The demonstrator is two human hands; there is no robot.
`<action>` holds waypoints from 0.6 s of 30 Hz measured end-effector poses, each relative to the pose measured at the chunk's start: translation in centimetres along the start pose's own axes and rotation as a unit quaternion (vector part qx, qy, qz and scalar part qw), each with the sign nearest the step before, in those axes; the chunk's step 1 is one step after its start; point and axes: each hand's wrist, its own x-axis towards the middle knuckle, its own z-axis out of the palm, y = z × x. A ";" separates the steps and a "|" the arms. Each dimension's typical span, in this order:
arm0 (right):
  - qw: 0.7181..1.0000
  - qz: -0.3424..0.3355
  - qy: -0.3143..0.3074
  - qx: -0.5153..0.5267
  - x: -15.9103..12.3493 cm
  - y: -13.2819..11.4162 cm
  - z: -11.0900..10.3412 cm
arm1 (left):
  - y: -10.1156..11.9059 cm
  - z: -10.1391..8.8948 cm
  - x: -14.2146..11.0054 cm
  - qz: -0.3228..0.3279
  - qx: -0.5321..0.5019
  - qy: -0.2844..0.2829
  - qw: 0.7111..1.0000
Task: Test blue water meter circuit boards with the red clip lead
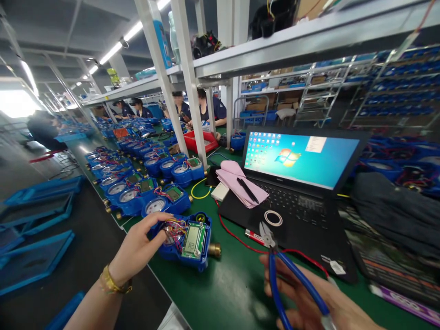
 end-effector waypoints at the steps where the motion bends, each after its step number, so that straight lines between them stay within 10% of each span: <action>1: 0.989 0.020 -0.058 0.137 0.8 -1.4 -0.2 | 0.1 -0.1 0.0 0.004 0.009 0.007 1.000; 6: 0.860 0.063 -0.195 0.468 3.6 -8.2 0.7 | 0.8 -0.8 -0.1 0.019 0.021 0.020 0.999; 18: 0.823 0.093 -0.242 0.505 3.9 -11.1 2.9 | -0.6 -0.4 0.1 -0.071 -0.022 0.051 0.996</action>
